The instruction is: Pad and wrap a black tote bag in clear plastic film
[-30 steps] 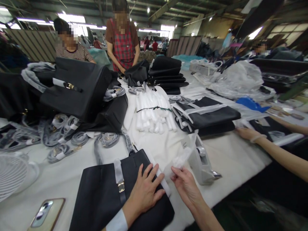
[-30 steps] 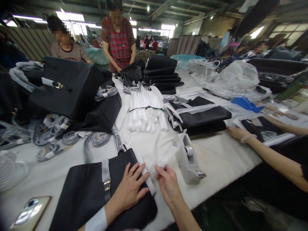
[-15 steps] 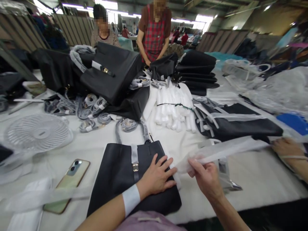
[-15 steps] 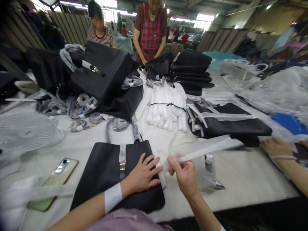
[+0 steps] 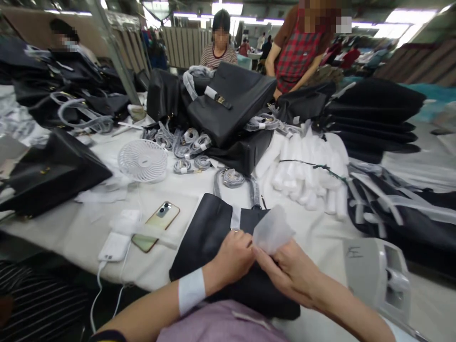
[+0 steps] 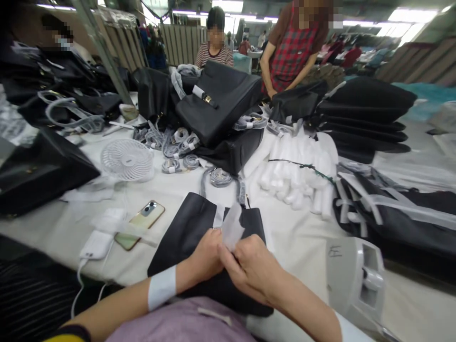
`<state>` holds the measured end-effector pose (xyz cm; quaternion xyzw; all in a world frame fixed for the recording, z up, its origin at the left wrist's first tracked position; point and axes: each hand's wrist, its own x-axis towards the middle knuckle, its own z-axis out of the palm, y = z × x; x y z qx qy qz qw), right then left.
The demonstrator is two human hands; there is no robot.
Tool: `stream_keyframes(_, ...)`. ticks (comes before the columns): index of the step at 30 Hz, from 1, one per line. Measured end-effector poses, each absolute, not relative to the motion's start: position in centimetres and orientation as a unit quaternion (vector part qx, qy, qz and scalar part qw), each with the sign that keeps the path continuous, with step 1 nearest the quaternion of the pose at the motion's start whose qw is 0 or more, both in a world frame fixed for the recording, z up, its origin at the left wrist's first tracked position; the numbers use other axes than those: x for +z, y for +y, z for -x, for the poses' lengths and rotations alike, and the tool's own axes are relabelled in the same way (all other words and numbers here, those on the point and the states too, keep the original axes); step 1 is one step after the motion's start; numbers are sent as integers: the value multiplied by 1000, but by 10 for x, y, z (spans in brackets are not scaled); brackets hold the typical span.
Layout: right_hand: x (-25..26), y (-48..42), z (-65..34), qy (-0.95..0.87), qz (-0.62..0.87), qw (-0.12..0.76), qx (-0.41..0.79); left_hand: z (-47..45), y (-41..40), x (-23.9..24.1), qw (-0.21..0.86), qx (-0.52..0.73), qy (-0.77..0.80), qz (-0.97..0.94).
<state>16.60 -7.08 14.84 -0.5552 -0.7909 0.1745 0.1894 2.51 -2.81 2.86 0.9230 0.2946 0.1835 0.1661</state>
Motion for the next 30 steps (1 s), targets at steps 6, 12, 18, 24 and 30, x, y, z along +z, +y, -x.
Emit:
stream_keyframes(6, 91, -48, -133, -846, 477, 81, 222, 65, -32, 5, 19, 156, 391, -907)
stream_keyframes(12, 25, -37, -118, -902, 421, 16, 97, 67, -32, -12, 8, 172, 366, -914)
stream_keyframes(18, -11, -35, -110, -881, 459, 110, 40, 74, -28, -7, 84, 208, 357, -907)
stream_keyframes(24, -6, -37, -108, -858, 476, 147, 125, 77, -45, 11, 128, 272, 534, -790)
stream_keyframes(30, -4, -39, -108, -863, 463, 149, 134, 62, -47, 9, 120, 280, 599, -740)
